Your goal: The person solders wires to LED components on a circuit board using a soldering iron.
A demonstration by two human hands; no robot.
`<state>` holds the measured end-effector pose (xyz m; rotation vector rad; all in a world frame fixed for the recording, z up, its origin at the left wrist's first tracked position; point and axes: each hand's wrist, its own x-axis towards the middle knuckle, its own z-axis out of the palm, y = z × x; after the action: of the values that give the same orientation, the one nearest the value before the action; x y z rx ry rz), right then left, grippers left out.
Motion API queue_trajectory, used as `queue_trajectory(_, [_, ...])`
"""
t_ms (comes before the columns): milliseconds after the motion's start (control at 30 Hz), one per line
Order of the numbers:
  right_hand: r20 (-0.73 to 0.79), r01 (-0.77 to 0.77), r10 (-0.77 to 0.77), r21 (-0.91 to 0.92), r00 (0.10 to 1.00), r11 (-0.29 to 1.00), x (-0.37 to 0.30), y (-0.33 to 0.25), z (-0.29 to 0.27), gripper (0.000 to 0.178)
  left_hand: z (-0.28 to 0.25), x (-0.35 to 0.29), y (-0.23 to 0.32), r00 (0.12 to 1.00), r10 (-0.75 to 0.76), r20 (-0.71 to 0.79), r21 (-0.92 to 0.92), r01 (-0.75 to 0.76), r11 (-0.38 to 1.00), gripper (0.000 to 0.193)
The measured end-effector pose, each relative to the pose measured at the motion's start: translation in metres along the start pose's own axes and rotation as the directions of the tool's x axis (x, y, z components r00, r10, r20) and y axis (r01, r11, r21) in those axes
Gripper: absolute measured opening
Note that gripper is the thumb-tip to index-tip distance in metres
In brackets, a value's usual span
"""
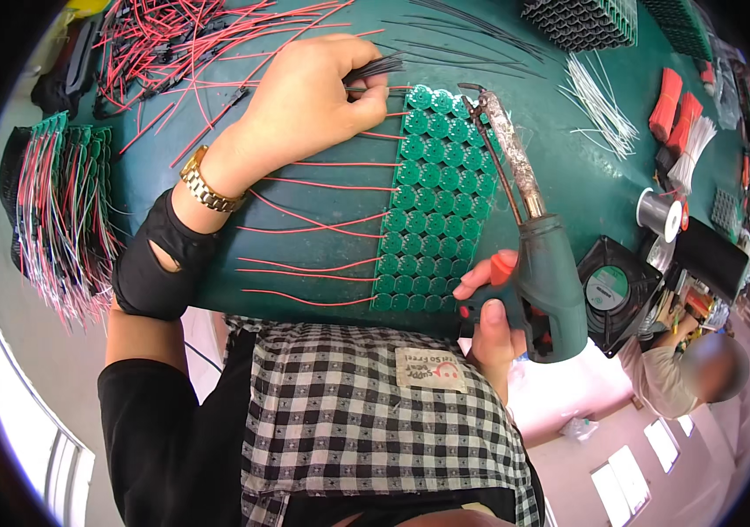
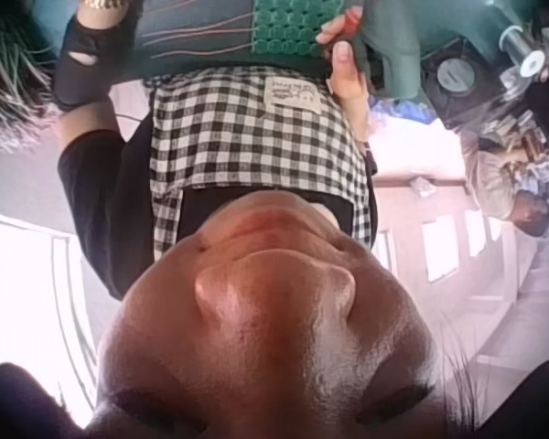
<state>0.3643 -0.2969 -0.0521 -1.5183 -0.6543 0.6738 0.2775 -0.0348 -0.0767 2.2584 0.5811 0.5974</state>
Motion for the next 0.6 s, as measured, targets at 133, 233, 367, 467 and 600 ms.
queue_trajectory(133, [0.022, -0.092, 0.092, 0.022, 0.996, 0.996, -0.008, 0.0, -0.001, 0.052, -0.001, -0.001, 0.0, 1.0, -0.012, 0.012, -0.049, 0.012, 0.999, 0.011])
queue_trajectory(233, [0.088, -0.105, 0.106, -0.011, 0.99, 0.994, -0.014, 0.007, -0.005, 0.052, -0.002, -0.003, 0.001, 1.0, 0.023, -0.009, -0.126, -0.024, 0.992, 0.012])
queue_trajectory(367, [0.146, -0.14, 0.147, -0.06, 0.978, 0.988, -0.022, -0.005, 0.0, 0.051, -0.004, -0.003, -0.001, 0.974, 0.221, 0.056, -0.032, -0.22, 0.975, 0.013])
queue_trajectory(467, [0.206, -0.155, 0.164, -0.059, 0.965, 0.986, -0.019, -0.003, -0.001, 0.049, -0.002, -0.008, -0.006, 0.978, 0.201, 0.053, -0.005, -0.201, 0.98, 0.012])
queue_trajectory(600, [0.132, -0.223, 0.222, -0.005, 0.966, 0.975, -0.022, -0.003, 0.002, 0.045, 0.002, -0.005, -0.003, 0.979, 0.198, 0.053, -0.012, -0.198, 0.98, 0.012])
